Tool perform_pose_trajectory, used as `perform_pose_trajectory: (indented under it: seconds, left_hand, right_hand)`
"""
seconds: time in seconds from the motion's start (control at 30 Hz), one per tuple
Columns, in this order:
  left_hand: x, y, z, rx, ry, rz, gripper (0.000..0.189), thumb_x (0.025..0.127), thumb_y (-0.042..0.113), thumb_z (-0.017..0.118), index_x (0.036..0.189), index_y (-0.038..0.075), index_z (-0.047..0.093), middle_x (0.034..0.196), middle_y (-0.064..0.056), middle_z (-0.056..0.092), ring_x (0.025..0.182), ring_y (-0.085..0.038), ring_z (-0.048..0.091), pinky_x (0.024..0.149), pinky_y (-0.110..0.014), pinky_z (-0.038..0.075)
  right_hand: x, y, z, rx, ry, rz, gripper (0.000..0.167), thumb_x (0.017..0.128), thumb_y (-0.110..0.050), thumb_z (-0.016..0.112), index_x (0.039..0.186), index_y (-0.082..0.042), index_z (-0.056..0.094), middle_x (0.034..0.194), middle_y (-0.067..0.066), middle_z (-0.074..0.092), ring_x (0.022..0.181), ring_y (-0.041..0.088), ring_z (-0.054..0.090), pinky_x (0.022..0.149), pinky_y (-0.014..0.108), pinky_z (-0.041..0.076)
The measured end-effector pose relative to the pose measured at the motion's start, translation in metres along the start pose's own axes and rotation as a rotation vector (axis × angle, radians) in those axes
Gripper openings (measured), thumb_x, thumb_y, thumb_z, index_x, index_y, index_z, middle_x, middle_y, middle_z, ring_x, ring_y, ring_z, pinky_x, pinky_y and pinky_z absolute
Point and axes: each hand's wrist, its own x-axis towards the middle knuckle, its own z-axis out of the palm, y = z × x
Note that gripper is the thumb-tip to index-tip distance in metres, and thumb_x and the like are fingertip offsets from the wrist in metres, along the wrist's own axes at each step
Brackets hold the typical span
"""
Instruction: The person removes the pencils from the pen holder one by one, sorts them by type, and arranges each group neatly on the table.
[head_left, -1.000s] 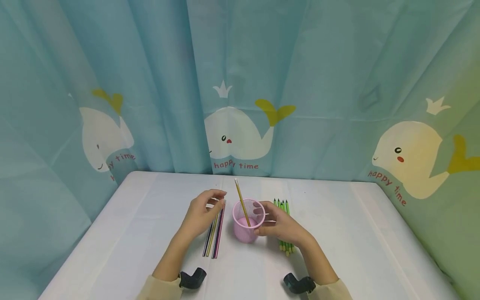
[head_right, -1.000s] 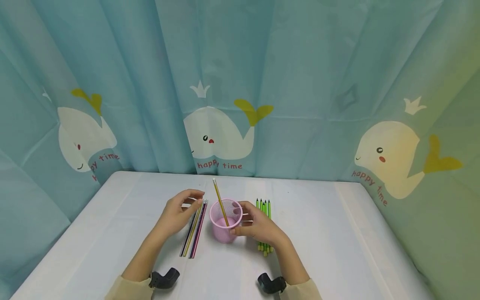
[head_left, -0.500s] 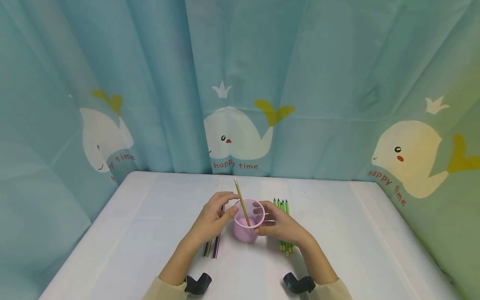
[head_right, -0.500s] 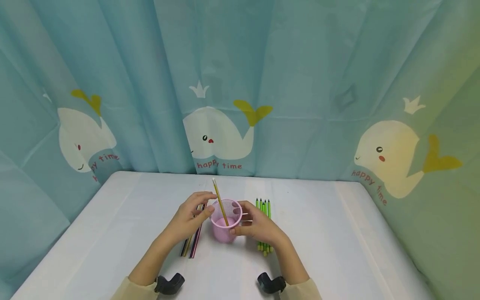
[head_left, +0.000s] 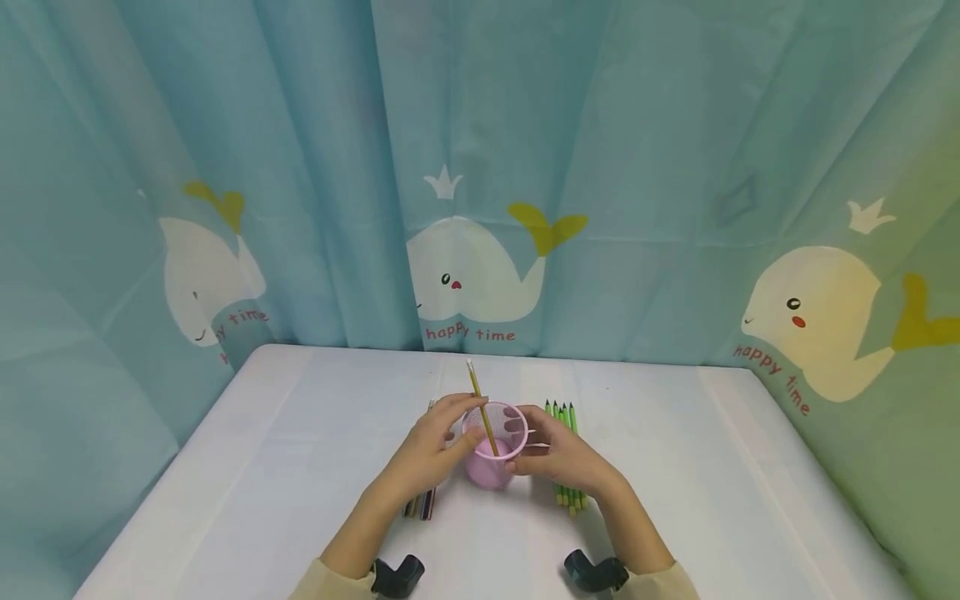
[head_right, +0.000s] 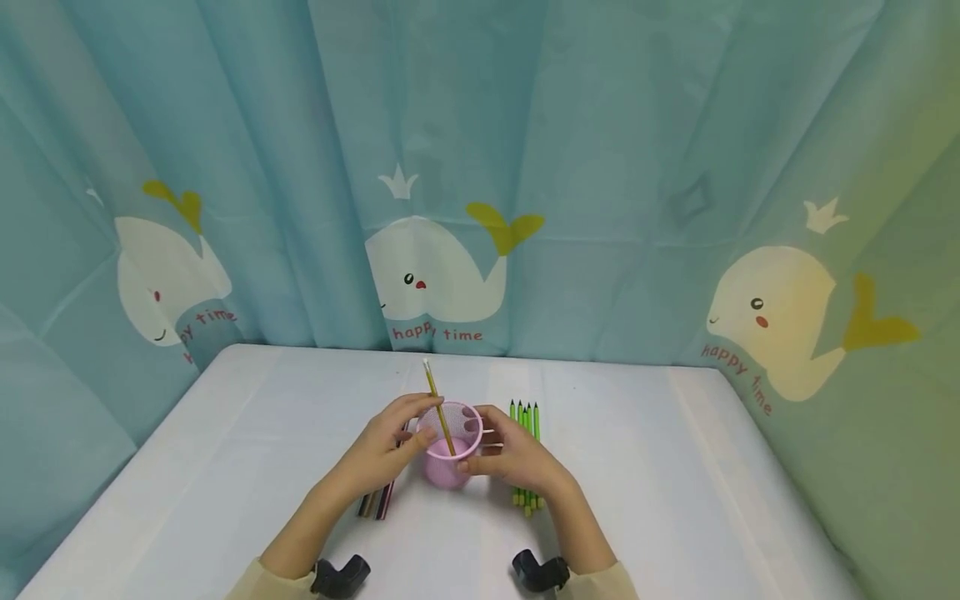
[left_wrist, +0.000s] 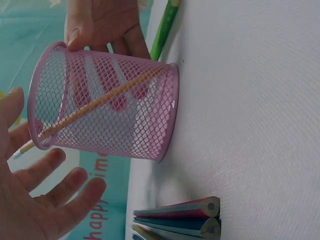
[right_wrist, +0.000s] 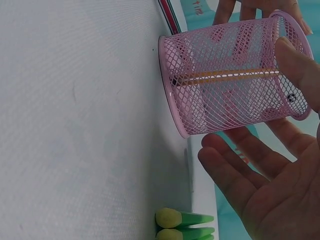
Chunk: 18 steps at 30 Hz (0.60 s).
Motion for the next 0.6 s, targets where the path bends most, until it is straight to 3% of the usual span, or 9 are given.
perform_pose_trajectory:
  seconds: [0.6]
  left_hand:
    - [0.0000,0.0012,-0.0030,0.038,0.042,0.074,0.043,0.100,0.030,0.062,0.138,0.011,0.058,0.143,-0.003,0.055,0.131,-0.027,0.053,0.091,-0.049,0.058]
  right_hand:
    - [0.0010,0.0011,0.0008,-0.010,0.007,0.008,0.070,0.083,-0.014,0.080,0.142,-0.003,0.045,0.134,0.019,0.056,0.122,0.036,0.058,0.107,0.044,0.049]
